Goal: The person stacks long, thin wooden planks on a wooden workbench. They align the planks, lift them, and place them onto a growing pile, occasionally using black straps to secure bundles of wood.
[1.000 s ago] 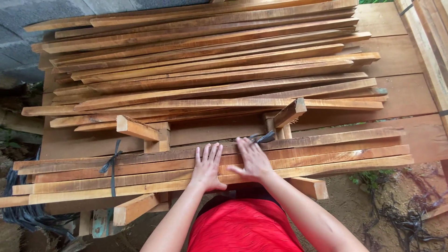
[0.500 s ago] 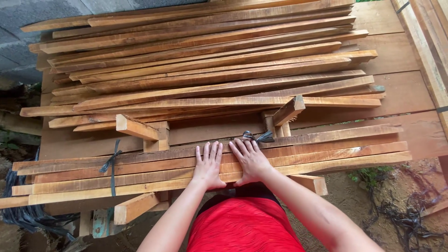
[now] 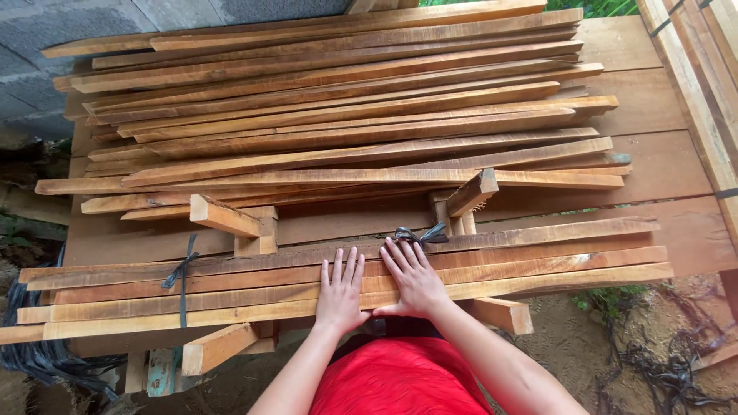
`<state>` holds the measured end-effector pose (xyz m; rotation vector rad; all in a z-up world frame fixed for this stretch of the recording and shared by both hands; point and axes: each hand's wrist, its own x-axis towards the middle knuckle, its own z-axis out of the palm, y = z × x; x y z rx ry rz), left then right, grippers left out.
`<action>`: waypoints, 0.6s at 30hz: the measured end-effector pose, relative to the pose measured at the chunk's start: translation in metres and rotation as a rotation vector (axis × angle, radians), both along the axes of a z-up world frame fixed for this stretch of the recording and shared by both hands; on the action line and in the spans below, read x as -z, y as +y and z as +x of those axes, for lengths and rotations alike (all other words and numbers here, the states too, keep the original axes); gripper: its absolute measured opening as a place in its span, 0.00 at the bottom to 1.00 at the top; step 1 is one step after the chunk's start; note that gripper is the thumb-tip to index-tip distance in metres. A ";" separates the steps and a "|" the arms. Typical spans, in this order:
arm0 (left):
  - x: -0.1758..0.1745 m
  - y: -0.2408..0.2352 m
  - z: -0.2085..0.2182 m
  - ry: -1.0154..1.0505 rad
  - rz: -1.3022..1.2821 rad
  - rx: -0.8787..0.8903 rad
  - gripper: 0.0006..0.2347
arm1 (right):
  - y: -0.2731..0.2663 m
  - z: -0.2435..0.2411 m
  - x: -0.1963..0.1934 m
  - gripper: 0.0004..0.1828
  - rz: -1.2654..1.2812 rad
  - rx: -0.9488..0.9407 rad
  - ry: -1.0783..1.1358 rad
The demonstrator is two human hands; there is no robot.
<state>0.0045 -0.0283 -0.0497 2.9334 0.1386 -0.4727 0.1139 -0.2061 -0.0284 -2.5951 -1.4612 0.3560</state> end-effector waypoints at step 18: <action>-0.002 -0.003 -0.007 -0.006 0.084 0.023 0.56 | -0.001 -0.001 0.008 0.75 0.032 0.017 -0.029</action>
